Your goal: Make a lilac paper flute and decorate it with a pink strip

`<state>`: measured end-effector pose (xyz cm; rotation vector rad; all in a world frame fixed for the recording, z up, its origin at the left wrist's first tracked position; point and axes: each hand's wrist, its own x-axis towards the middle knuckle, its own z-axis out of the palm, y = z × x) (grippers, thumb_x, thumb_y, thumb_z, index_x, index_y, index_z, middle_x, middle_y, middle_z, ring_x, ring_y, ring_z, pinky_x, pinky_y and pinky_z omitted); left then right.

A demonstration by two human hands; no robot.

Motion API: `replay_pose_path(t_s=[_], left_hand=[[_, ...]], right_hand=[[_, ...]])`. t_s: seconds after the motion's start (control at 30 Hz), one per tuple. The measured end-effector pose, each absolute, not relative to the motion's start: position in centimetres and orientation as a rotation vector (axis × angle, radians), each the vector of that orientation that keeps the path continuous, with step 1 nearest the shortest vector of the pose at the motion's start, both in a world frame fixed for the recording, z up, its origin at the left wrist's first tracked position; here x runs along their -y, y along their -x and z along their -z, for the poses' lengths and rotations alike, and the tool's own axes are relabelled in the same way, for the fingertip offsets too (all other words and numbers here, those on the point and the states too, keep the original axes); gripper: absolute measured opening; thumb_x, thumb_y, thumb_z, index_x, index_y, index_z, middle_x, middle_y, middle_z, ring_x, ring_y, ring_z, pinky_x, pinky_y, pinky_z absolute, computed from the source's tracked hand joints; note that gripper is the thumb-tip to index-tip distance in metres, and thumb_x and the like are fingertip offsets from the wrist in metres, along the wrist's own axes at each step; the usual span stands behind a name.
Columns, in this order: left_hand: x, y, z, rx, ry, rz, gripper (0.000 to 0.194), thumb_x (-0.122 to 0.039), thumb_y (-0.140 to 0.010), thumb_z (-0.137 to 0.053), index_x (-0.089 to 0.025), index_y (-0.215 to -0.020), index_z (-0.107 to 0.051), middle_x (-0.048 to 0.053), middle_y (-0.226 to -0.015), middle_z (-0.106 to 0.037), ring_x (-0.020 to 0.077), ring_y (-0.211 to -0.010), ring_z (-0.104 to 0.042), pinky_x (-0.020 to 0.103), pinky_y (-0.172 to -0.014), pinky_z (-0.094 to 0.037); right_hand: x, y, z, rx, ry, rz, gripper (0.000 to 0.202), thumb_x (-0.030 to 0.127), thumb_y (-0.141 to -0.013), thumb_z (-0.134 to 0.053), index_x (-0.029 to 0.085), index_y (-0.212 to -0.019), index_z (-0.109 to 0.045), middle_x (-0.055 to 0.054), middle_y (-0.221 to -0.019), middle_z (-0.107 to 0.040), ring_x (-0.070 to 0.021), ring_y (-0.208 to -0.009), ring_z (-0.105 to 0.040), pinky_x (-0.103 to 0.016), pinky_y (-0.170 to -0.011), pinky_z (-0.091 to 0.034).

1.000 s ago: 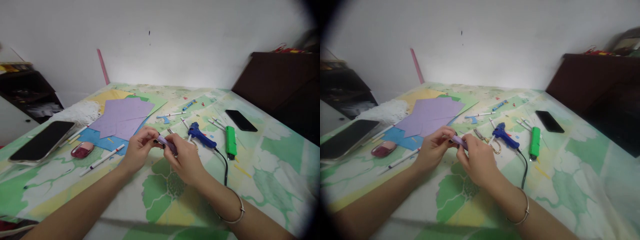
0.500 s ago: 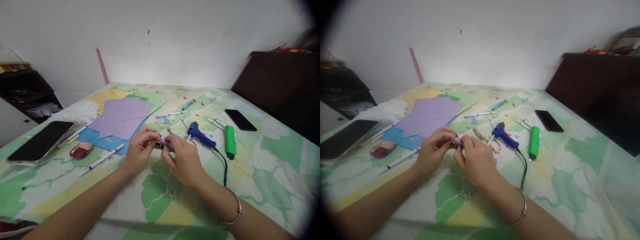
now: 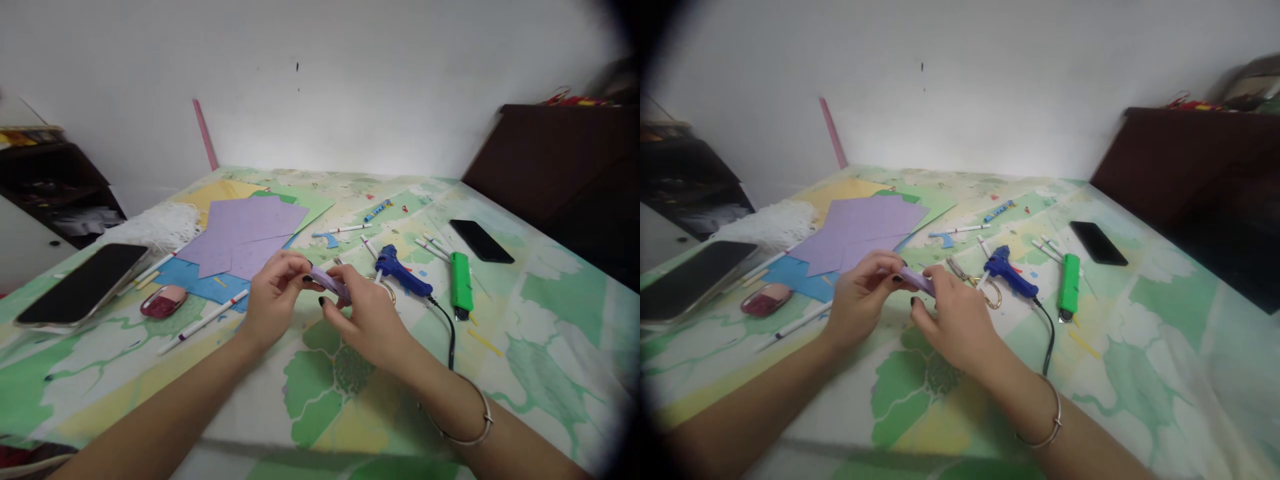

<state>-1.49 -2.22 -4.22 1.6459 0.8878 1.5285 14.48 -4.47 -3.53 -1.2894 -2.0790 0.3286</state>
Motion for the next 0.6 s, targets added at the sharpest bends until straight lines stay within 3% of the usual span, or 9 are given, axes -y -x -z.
replay_pose_path(t_s=[0.27, 0.47, 0.6], left_hand=[[1.1, 3.0, 4.4, -0.878, -1.508, -1.549, 0.006, -0.022, -0.078, -0.066, -0.016, -0.08, -0.065, 0.002, -0.098, -0.053, 0.0099, -0.076, -0.06, 0.028, -0.071, -0.061], [1.2, 3.7, 4.1, -0.816, -1.662, -1.396, 0.008, -0.022, -0.077, -0.068, -0.019, -0.082, -0.072, 0.008, -0.108, -0.057, 0.0198, -0.101, -0.058, 0.028, -0.074, -0.059], [1.2, 3.9, 4.1, -0.744, -1.693, -1.261, 0.011, -0.019, -0.076, -0.069, -0.022, -0.085, -0.074, 0.007, -0.113, -0.06, 0.0209, -0.104, -0.059, 0.031, -0.083, -0.056]], right_hand=[[3.7, -15.6, 3.1, 2.124, 1.205, -0.369, 0.017, 0.018, -0.085, -0.048, 0.018, -0.101, -0.053, -0.003, -0.083, -0.064, -0.0128, -0.064, -0.053, -0.025, -0.059, -0.034], [3.6, -15.8, 3.0, 2.143, 1.171, -0.363, 0.016, 0.017, -0.085, -0.049, 0.019, -0.101, -0.054, -0.002, -0.082, -0.063, -0.0124, -0.064, -0.052, -0.024, -0.059, -0.034], [3.8, -15.9, 3.0, 2.182, 1.142, -0.348, 0.013, 0.017, -0.087, -0.047, 0.018, -0.098, -0.054, -0.003, -0.081, -0.063, -0.0132, -0.065, -0.053, -0.024, -0.059, -0.034]])
